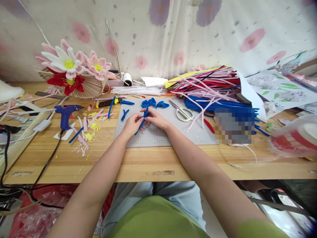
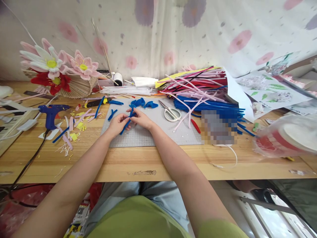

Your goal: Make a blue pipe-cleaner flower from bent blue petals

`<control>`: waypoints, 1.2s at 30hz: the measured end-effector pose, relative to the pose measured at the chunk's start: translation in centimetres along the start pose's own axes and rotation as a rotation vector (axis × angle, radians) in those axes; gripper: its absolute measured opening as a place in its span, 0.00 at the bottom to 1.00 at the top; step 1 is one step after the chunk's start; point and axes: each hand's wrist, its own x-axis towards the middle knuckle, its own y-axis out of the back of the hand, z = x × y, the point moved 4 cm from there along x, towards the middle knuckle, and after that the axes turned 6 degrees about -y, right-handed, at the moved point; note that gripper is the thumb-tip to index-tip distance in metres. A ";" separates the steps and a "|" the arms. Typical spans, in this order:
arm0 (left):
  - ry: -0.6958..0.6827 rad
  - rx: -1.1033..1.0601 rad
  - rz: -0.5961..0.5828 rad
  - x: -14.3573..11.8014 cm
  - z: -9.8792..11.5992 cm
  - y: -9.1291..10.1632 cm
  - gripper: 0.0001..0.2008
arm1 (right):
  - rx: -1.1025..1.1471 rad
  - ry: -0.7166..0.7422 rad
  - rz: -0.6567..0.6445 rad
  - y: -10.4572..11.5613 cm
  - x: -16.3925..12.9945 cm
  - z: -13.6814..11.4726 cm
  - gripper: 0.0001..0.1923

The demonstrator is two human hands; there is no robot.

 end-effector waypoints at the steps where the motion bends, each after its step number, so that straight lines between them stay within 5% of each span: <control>1: 0.000 -0.006 0.005 0.0 0.0 0.0 0.09 | 0.017 0.004 0.010 0.0 0.0 0.0 0.17; 4: 0.029 -0.019 -0.005 0.0 -0.1 0.0 0.08 | 0.052 -0.008 0.109 0.5 0.1 0.1 0.11; 8: 0.040 0.009 0.030 0.2 -0.4 0.1 0.09 | 0.044 0.003 0.276 1.6 0.5 0.5 0.14; 15: -0.072 0.265 0.055 0.2 -0.4 0.7 0.08 | 0.082 0.088 0.387 1.8 1.0 0.7 0.16; 24: -0.261 0.201 0.021 0.2 1.2 0.4 0.05 | -0.050 0.138 0.182 0.8 0.9 0.1 0.19; 36: -0.033 -0.051 -0.032 0.0 0.5 -0.2 0.14 | -0.134 0.174 0.191 -0.1 1.1 0.6 0.11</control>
